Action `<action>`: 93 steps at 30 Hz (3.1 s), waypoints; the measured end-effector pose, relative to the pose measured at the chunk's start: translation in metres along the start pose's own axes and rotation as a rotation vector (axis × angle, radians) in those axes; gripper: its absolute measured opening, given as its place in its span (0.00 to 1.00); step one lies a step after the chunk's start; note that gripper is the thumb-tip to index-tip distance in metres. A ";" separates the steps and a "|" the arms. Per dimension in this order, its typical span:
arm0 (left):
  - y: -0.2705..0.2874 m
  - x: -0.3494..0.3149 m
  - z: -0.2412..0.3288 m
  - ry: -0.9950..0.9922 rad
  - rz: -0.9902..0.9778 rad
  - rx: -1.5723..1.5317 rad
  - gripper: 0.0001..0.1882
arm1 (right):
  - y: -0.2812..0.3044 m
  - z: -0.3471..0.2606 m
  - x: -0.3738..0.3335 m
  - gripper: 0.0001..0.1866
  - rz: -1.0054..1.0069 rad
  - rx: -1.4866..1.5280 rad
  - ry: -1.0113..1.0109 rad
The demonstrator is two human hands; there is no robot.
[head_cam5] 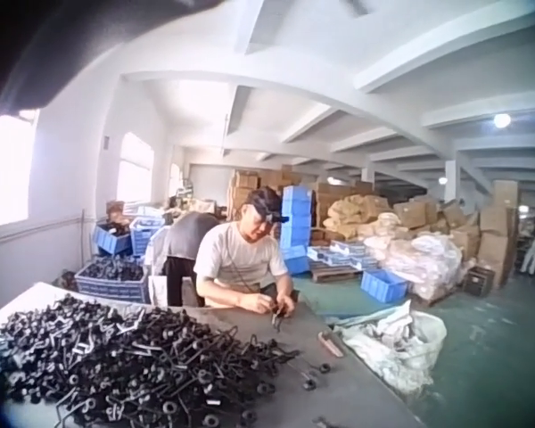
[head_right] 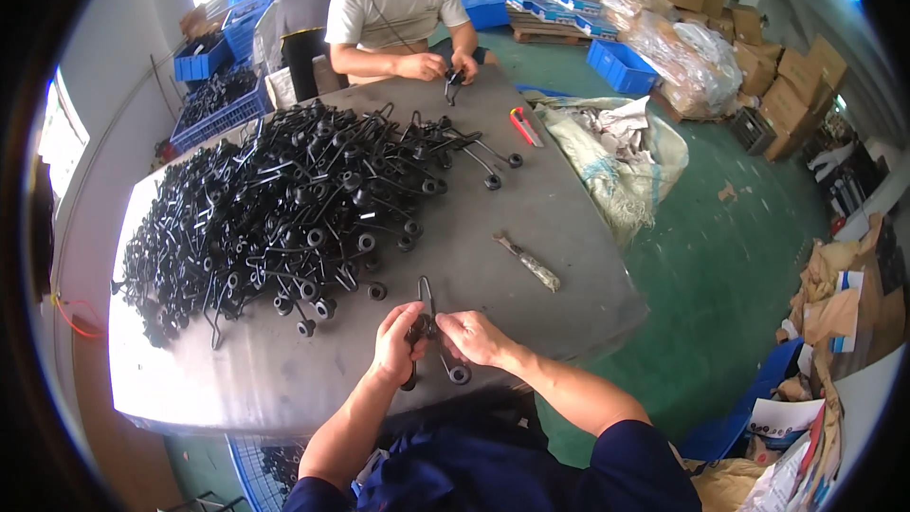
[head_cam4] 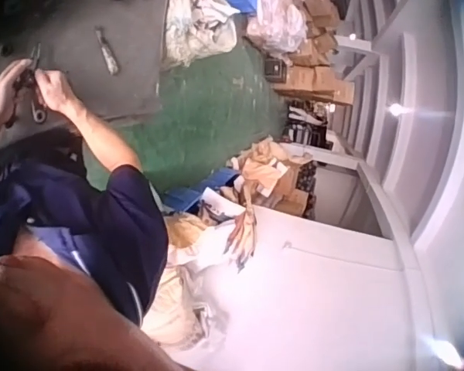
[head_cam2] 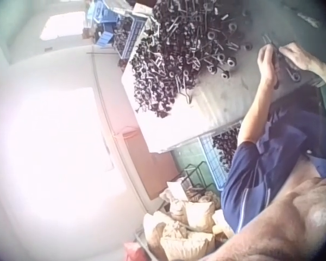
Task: Assembling small black plastic components into finished parts at a workshop table.
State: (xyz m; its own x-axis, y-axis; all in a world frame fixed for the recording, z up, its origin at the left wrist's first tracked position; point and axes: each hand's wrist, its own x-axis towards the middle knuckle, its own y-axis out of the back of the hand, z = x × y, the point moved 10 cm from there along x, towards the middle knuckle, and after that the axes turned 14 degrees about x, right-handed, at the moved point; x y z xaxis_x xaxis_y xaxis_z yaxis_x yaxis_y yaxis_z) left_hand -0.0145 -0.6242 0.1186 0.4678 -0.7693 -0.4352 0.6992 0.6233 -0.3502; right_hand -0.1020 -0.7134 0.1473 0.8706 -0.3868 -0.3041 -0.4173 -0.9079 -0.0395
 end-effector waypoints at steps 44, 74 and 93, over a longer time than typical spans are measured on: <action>-0.011 -0.002 0.024 -0.125 -0.004 0.154 0.19 | 0.006 -0.026 -0.008 0.24 0.051 -0.199 0.316; -0.020 0.003 0.013 0.013 -0.033 0.083 0.17 | 0.158 -0.014 -0.045 0.07 0.587 -0.388 0.390; -0.007 -0.031 0.078 -0.588 0.309 0.217 0.21 | 0.011 -0.109 -0.094 0.08 0.142 -0.187 0.894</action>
State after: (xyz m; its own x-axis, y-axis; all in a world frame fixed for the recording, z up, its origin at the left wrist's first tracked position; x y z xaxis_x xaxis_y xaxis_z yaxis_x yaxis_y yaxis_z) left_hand 0.0081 -0.6159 0.1991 0.8349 -0.5477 0.0544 0.5504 0.8308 -0.0825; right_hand -0.1602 -0.7042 0.2792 0.7247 -0.4063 0.5565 -0.5541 -0.8238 0.1202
